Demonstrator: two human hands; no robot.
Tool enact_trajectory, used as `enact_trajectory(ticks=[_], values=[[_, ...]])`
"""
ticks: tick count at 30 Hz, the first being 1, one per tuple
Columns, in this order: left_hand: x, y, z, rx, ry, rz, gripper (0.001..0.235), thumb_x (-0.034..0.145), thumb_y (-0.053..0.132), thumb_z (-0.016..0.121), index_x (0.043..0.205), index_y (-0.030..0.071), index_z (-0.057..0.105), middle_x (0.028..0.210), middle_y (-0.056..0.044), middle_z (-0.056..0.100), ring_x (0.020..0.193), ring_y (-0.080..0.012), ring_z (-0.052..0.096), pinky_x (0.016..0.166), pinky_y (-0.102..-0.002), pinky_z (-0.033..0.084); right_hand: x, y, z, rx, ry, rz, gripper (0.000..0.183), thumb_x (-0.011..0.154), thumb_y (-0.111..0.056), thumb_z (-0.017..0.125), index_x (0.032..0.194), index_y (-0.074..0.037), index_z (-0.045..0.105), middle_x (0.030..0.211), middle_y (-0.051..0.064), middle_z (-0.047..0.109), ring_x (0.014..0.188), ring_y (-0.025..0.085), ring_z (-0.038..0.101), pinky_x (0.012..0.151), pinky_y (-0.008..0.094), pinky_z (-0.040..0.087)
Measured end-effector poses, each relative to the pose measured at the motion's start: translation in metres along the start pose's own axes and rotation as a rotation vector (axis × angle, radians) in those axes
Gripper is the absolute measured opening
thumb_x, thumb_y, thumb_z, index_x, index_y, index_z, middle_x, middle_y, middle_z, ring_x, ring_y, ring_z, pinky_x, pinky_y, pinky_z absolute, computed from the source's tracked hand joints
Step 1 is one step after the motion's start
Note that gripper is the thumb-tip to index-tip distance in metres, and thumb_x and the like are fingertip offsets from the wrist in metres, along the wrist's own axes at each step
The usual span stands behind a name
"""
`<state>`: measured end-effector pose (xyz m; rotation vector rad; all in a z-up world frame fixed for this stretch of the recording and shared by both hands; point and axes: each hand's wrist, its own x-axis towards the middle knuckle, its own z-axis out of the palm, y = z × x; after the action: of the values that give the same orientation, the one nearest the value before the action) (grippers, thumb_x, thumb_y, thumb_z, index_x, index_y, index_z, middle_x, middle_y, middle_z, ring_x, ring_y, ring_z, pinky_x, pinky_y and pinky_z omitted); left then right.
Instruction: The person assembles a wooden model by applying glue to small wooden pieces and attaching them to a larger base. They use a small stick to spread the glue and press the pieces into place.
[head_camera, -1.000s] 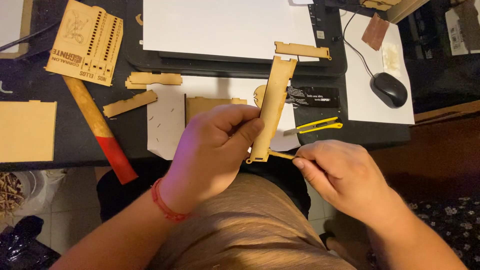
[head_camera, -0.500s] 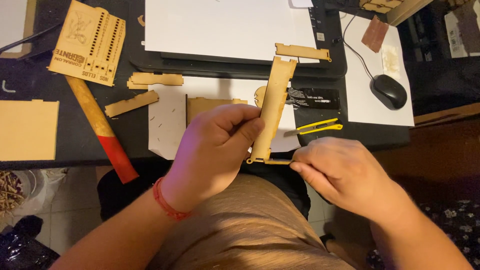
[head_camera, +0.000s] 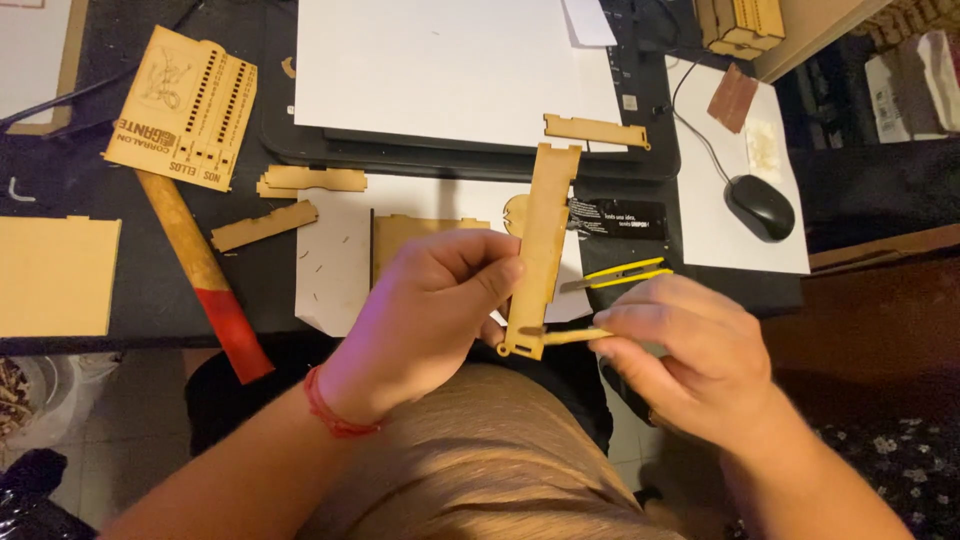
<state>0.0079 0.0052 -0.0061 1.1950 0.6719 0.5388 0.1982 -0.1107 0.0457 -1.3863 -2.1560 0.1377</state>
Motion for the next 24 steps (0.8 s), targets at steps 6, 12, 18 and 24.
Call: enact_trajectory(ticks=[6,12,18,24], values=[[0.005,-0.017,0.002,-0.298,-0.126,-0.014,0.018,0.094,0.023,0.064,0.089,0.006,0.068,0.071,0.000,0.052,0.062,-0.0105,0.051,0.056,-0.025,0.054,-0.011,0.010,0.008,0.025,0.139,0.066,0.013,0.086,-0.009,0.068,0.089,0.003,0.067,0.082,0.015,0.069,0.071,0.026,0.066,0.070,0.032,0.055],[0.003,-0.018,0.005,-0.337,-0.174,-0.003,0.021,0.096,0.021,0.061,0.079,0.009,0.064,0.069,0.000,0.049,0.064,-0.0108,0.049,0.056,-0.027,0.052,-0.002,0.003,0.005,0.051,0.071,0.007,0.010,0.087,-0.011,0.067,0.091,-0.001,0.068,0.083,0.014,0.068,0.069,0.023,0.063,0.067,0.030,0.052],[0.002,-0.027,0.010,-0.569,-0.350,0.045,0.033,0.092,0.033,0.065,0.106,0.003,0.070,0.079,-0.003,0.063,0.067,-0.0143,0.057,0.057,-0.028,0.048,-0.018,0.015,0.028,0.066,0.246,0.093,0.014,0.085,-0.011,0.072,0.093,0.000,0.068,0.089,0.017,0.071,0.079,0.025,0.070,0.075,0.031,0.058],[0.001,-0.033,0.010,-0.517,-0.324,0.066,0.026,0.096,0.029,0.062,0.096,0.004,0.070,0.071,0.001,0.060,0.062,-0.0085,0.051,0.055,-0.023,0.042,-0.016,0.003,0.020,0.182,0.029,0.094,0.014,0.091,-0.014,0.062,0.095,0.000,0.065,0.080,0.011,0.066,0.064,0.022,0.062,0.062,0.029,0.051]])
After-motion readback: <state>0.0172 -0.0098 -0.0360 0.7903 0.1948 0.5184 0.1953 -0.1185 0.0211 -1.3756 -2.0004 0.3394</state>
